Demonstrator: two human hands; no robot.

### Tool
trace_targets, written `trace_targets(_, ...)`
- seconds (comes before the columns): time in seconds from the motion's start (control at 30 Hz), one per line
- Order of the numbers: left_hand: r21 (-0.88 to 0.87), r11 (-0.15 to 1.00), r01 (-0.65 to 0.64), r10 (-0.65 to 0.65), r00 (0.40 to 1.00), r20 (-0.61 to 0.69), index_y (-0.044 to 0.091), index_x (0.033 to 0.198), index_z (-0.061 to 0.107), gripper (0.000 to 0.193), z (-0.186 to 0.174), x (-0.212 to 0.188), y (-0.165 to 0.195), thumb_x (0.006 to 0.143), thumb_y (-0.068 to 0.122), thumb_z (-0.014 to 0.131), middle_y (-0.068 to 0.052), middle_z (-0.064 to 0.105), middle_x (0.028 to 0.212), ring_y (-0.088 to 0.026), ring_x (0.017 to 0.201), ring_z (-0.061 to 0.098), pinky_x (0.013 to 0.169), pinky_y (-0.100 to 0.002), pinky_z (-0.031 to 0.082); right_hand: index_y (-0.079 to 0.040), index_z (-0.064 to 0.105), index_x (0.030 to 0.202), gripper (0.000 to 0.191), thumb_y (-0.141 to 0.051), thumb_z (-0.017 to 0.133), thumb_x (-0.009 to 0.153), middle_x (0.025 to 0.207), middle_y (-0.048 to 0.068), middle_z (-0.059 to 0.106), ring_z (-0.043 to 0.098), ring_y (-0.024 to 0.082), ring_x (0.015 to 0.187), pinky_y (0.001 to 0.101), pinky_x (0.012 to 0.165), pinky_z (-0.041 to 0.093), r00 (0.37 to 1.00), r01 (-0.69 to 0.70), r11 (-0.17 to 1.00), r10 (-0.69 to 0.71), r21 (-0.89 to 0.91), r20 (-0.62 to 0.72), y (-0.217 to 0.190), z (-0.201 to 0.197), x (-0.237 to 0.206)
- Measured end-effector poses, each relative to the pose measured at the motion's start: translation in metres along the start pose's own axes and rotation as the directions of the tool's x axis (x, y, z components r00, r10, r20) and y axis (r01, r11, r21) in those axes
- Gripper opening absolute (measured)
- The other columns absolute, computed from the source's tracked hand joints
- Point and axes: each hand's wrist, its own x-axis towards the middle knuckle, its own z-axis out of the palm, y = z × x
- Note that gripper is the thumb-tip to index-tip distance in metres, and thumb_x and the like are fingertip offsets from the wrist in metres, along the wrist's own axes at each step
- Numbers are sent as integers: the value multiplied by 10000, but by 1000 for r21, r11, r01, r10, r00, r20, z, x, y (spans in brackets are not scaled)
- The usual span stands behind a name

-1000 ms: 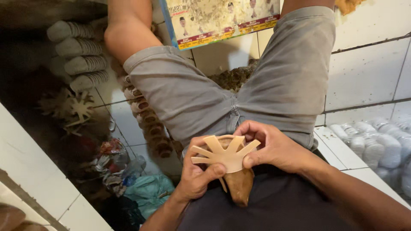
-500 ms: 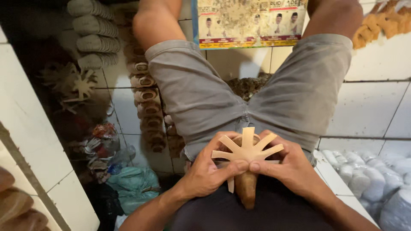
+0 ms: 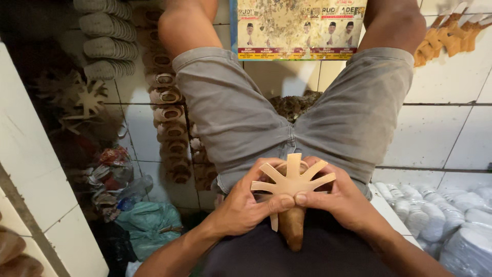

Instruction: The person sits on the floor and assembles slipper components by hand. They place a star-shaped upper onto a wooden last, fold the straps over, and then attach a heel piece to complete the slipper.

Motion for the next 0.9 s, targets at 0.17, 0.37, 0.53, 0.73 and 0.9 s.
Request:
trace_targets(0.17, -7, 1000, -11, 11, 1000, 14, 57, 1421, 503, 556, -2, 0, 4, 954, 234, 746, -84, 649, 1279, -170, 1229, 609, 1082, -349, 490, -23, 594, 1237, 454, -123, 781, 835, 1078, 29, 629, 593, 105, 1010, 292, 884, 496, 998, 39, 999, -40, 20, 46, 6, -5, 2)
trace_targets(0.37, -57, 998, 26, -25, 999, 21, 53, 1425, 503, 567, -3, 2, 6, 949, 242, 747, -98, 653, 1272, -175, 1224, 610, 1071, -354, 493, -37, 569, 1269, 492, -136, 773, 832, 1087, 16, 621, 584, 96, 1024, 286, 889, 489, 999, -2, 999, 1, 34, 43, 7, -5, 3)
trace_targets(0.53, -76, 997, 0, 1, 1000, 16, 41, 1428, 504, 564, -4, 0, -3, 957, 223, 755, -93, 645, 1269, -165, 1218, 600, 1076, -344, 487, -12, 565, 1265, 514, -164, 807, 838, 1091, 32, 615, 579, 119, 1028, 307, 902, 487, 997, 3, 997, -9, 79, 71, 2, -3, 4)
trace_targets(0.73, -53, 999, 3, -7, 997, -75, 11, 1408, 524, 604, -9, -13, -32, 907, 174, 819, -95, 643, 1238, -165, 1157, 616, 1015, -343, 518, -63, 564, 1247, 710, -320, 922, 690, 1098, 4, 627, 587, 82, 1036, 267, 896, 491, 982, 88, 996, -92, 28, 165, 9, -6, 13)
trace_targets(0.9, -148, 981, -129, 107, 983, -146, -6, 1387, 485, 672, -13, -21, -60, 878, 217, 862, -123, 644, 1297, -201, 1199, 626, 1055, -374, 519, -9, 678, 1021, 446, -216, 910, 702, 926, 9, 729, 645, 90, 863, 265, 791, 516, 984, -79, 992, 62, 96, 169, 24, -13, 15)
